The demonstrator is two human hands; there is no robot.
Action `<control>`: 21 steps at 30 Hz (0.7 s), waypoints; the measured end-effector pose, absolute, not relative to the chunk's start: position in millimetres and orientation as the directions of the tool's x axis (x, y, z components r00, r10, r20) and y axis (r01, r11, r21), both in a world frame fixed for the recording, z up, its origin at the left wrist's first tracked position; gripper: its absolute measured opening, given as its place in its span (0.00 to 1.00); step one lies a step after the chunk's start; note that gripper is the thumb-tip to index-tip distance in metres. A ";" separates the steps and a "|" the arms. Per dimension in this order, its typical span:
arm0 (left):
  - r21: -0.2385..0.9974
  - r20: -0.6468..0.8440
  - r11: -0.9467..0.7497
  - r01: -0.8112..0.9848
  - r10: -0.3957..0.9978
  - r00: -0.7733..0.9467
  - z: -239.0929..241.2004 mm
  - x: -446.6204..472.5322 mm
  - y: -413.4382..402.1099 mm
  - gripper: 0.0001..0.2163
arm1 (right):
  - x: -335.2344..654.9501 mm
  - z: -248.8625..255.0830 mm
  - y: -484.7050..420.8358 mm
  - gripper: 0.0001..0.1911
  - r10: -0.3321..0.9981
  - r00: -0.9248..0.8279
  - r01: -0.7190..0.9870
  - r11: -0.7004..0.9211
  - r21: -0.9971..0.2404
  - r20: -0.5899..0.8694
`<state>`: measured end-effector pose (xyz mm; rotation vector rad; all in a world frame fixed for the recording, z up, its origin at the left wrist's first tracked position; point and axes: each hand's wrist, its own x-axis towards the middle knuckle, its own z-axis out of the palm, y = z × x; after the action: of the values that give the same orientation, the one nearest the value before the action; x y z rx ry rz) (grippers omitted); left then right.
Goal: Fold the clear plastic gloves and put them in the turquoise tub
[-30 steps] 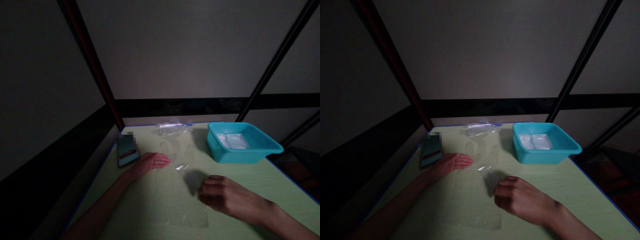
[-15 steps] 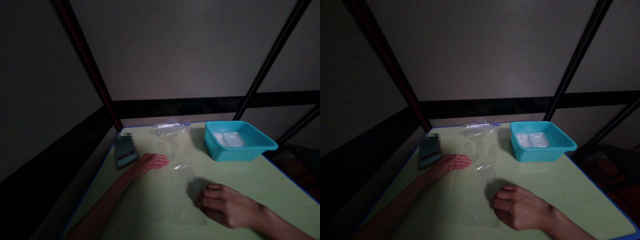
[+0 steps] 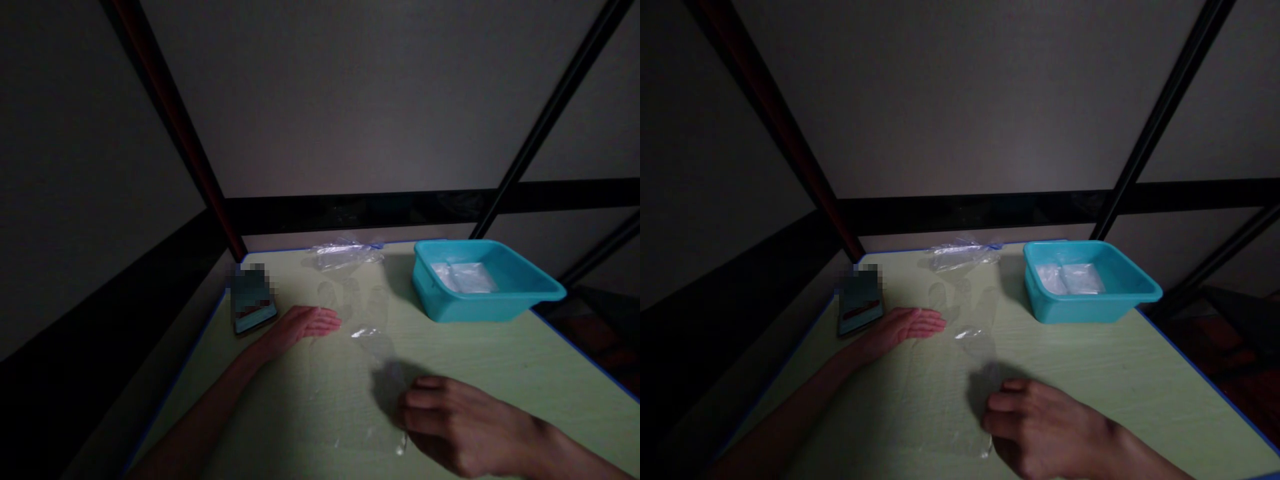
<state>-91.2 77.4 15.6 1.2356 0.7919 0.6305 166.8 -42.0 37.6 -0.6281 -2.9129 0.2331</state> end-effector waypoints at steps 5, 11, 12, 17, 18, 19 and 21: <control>0.975 -0.177 0.222 -0.002 0.783 0.596 14.5 -91.3 78.2 0.19 | 165.3 54.6 -22.9 0.07 0.581 -0.793 0.385 0.710 -0.589 0.182; 0.978 -0.145 0.207 -0.018 0.741 0.655 12.6 -93.1 79.7 0.30 | 173.4 57.7 10.8 0.06 0.889 -0.410 0.210 0.311 -0.927 0.205; 0.982 -0.124 0.189 -0.022 0.724 0.678 12.3 -94.1 79.4 0.32 | 173.8 56.1 15.9 0.08 0.908 -0.361 0.183 0.291 -0.939 0.211; 0.997 -0.055 0.074 0.006 0.674 0.736 17.4 -97.3 75.6 0.34 | 172.4 50.9 30.9 0.12 0.934 -0.259 0.121 0.285 -0.951 0.247; 0.998 -0.068 0.041 0.055 0.681 0.729 19.5 -96.7 74.6 0.30 | 172.4 49.7 32.2 0.12 0.936 -0.259 0.107 0.275 -0.956 0.240; 0.993 -0.086 0.006 0.114 0.700 0.709 21.4 -95.5 73.7 0.26 | 172.6 48.2 33.3 0.13 0.939 -0.263 0.092 0.255 -0.963 0.223; 0.978 -0.118 -0.023 0.208 0.759 0.641 24.0 -92.0 72.6 0.19 | 173.9 43.9 35.3 0.12 0.942 -0.280 0.057 0.208 -0.977 0.184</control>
<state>-92.0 72.6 24.0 1.5702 0.8263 0.5307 173.9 35.3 43.9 -0.9757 -1.5625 1.2111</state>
